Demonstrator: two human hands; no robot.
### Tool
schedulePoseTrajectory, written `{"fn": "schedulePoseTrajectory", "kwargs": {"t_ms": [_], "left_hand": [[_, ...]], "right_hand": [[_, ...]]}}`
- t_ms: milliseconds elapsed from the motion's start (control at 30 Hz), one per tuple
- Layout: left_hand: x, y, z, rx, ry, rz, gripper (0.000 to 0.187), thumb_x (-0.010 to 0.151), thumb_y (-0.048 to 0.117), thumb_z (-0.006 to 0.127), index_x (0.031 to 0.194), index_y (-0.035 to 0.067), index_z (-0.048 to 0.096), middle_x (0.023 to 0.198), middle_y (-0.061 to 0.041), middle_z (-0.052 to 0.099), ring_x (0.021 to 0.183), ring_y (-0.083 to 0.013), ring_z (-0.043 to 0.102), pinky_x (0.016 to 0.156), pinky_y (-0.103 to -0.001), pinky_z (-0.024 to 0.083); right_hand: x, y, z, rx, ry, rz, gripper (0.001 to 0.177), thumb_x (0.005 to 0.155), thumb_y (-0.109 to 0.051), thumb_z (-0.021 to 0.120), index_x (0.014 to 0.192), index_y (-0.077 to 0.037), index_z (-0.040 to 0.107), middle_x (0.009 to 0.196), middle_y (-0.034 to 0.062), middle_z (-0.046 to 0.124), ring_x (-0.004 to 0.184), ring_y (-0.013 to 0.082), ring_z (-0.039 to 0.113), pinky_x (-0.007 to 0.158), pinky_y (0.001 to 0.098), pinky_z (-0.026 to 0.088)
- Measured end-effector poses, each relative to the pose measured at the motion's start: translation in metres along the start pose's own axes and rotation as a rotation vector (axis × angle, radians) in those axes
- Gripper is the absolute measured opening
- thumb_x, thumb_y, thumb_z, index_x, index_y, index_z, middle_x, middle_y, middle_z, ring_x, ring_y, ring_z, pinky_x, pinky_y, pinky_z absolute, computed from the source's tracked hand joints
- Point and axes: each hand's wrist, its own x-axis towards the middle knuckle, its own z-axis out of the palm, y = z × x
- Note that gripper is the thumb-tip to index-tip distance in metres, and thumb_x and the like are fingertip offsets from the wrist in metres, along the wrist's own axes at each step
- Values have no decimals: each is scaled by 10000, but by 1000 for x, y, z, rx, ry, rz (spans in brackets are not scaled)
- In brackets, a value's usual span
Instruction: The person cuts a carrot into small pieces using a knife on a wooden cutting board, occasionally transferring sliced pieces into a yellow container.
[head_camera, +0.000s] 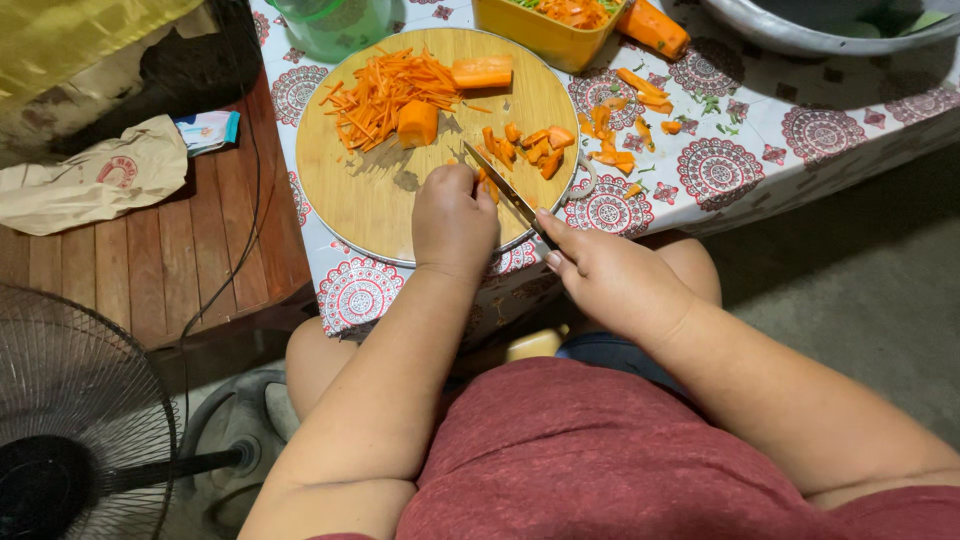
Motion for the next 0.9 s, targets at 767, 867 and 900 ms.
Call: {"fn": "schedulePoseTrajectory", "kwargs": {"t_ms": [767,867,900], "left_hand": [[-2,-3,3,2,38,-47,72,840,78,693,887,24,679,927,-199,672,897,-400,640,798,-482,528],[-2,-6,5,-21,49,-20,68,841,73,676,892,30,685,916,-187,679,909,-387,649,814,-474,532],[-3,-6,5,-20,46,-21,68,841,73,676,892,30,685,916,-187,679,909,-387,649,814,-474,532]], "right_hand": [[31,39,29,282,-36,100,510,962,-258,603,1468,-226,549,1010,159,746,931,280,722,863,354,542],[19,30,24,274,67,35,503,977,-261,586,1474,-201,535,1101,165,743,989,291,726,887,363,542],[16,27,22,250,85,13,500,984,-262,587,1474,-183,527,1133,183,728,1014,317,714,889,378,537]]}}
